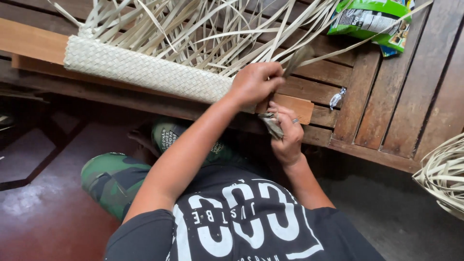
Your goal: The person weaves dried palm strips into a mat using a wooden frame. They interlace the strips by hand, roll the mat onto the frame, and tie the ends with a strip to secure the work.
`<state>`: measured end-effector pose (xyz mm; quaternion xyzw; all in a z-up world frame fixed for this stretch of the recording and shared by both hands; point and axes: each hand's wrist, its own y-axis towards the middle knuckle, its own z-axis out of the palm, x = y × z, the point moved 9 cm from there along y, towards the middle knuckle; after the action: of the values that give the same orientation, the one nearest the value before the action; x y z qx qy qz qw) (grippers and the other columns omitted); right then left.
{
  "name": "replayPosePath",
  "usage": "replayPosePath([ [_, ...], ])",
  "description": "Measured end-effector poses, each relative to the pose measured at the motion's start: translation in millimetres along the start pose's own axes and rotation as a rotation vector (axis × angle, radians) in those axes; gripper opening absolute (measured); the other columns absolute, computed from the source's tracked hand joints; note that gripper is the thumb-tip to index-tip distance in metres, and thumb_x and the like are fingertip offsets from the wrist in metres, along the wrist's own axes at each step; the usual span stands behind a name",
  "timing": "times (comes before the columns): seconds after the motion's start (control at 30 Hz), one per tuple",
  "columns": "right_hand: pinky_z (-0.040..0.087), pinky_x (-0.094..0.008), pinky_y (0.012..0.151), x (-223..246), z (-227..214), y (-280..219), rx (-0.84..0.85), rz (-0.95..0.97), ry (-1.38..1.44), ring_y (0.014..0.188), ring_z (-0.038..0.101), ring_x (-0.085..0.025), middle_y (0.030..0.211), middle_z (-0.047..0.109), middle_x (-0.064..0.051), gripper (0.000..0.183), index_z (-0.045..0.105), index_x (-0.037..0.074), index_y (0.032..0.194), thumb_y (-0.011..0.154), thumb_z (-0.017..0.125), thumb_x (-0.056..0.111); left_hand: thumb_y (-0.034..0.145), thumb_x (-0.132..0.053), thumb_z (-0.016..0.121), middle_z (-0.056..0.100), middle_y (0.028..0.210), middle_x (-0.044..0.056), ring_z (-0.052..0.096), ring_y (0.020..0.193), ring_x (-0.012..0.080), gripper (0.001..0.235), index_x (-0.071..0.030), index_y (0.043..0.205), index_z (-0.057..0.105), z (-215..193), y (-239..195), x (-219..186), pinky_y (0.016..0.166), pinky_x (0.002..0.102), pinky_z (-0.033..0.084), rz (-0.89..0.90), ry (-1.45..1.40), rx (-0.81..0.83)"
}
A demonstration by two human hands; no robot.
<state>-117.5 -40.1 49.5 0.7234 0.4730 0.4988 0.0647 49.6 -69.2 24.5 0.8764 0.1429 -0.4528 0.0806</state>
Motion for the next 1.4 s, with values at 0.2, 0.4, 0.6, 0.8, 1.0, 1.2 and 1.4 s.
replayPosePath([
  [0.2, 0.056, -0.047, 0.085, -16, 0, -10, 0.031, 0.051, -0.079, 0.098, 0.072, -0.041, 0.105, 0.070, -0.017, 0.010, 0.066, 0.000, 0.093, 0.101, 0.063, 0.005, 0.097, -0.042, 0.057, 0.076, 0.068, 0.011, 0.077, 0.078, 0.0289, 0.037, -0.012, 0.084, 0.076, -3, -13, -39, 0.085, 0.043, 0.056, 0.008, -0.341, 0.612],
  [0.4, 0.057, -0.040, 0.085, -9, 4, -13, 0.025, -0.036, -0.201, 0.089, 0.073, -0.034, 0.099, 0.071, -0.008, 0.008, 0.069, 0.007, 0.087, 0.095, 0.068, 0.009, 0.090, -0.077, 0.031, 0.075, 0.095, 0.025, 0.069, 0.107, 0.0456, 0.087, -0.003, 0.083, 0.077, 44, 6, -5, 0.095, 0.059, 0.051, -0.194, 0.085, 0.517],
  [0.6, 0.058, -0.040, 0.086, -11, 0, -13, -0.029, -0.069, -0.063, 0.091, 0.074, -0.036, 0.099, 0.072, -0.015, 0.003, 0.071, 0.001, 0.089, 0.092, 0.072, 0.002, 0.082, -0.024, 0.071, 0.068, 0.066, 0.007, 0.075, 0.073, 0.0355, 0.016, -0.011, 0.073, 0.074, 70, 17, 8, 0.064, 0.057, 0.059, 0.028, 0.496, 0.189],
  [0.8, 0.060, -0.060, 0.091, -18, -8, -10, -0.055, -0.045, 0.243, 0.092, 0.072, -0.042, 0.095, 0.068, -0.022, 0.006, 0.075, -0.008, 0.091, 0.087, 0.078, -0.008, 0.071, -0.034, 0.063, 0.073, 0.078, 0.006, 0.072, 0.086, 0.0373, 0.021, -0.020, 0.075, 0.078, 55, 3, 30, 0.081, 0.046, 0.041, -0.241, 0.261, 0.342],
  [1.0, 0.059, -0.059, 0.088, -24, -13, 25, 0.070, -0.017, 0.205, 0.090, 0.073, -0.042, 0.084, 0.065, -0.019, 0.007, 0.073, -0.004, 0.085, 0.092, 0.074, -0.003, 0.090, -0.026, 0.069, 0.078, 0.096, 0.002, 0.068, 0.105, 0.0294, 0.015, -0.023, 0.101, 0.078, 33, -25, 12, 0.094, 0.046, 0.039, 0.041, 0.116, 0.202],
  [1.2, 0.069, -0.042, 0.069, -129, 3, 33, -0.320, 0.567, 0.638, 0.068, 0.066, -0.015, 0.079, 0.067, -0.015, 0.010, 0.066, -0.004, 0.088, 0.097, 0.070, -0.003, 0.090, -0.031, 0.069, 0.076, 0.098, -0.003, 0.064, 0.104, 0.0239, 0.017, -0.032, 0.105, 0.078, 41, -26, 18, 0.099, 0.045, 0.038, 0.092, 0.157, 0.192],
  [1.4, 0.059, -0.039, 0.081, -88, -14, 52, -0.162, 0.438, 0.305, 0.088, 0.059, -0.008, 0.091, 0.076, -0.012, 0.004, 0.074, -0.002, 0.100, 0.097, 0.074, -0.003, 0.088, -0.043, 0.070, 0.074, 0.077, -0.005, 0.067, 0.089, 0.0208, 0.016, -0.029, 0.084, 0.076, 37, -19, 20, 0.090, 0.042, 0.037, -0.038, 0.133, 0.070],
])
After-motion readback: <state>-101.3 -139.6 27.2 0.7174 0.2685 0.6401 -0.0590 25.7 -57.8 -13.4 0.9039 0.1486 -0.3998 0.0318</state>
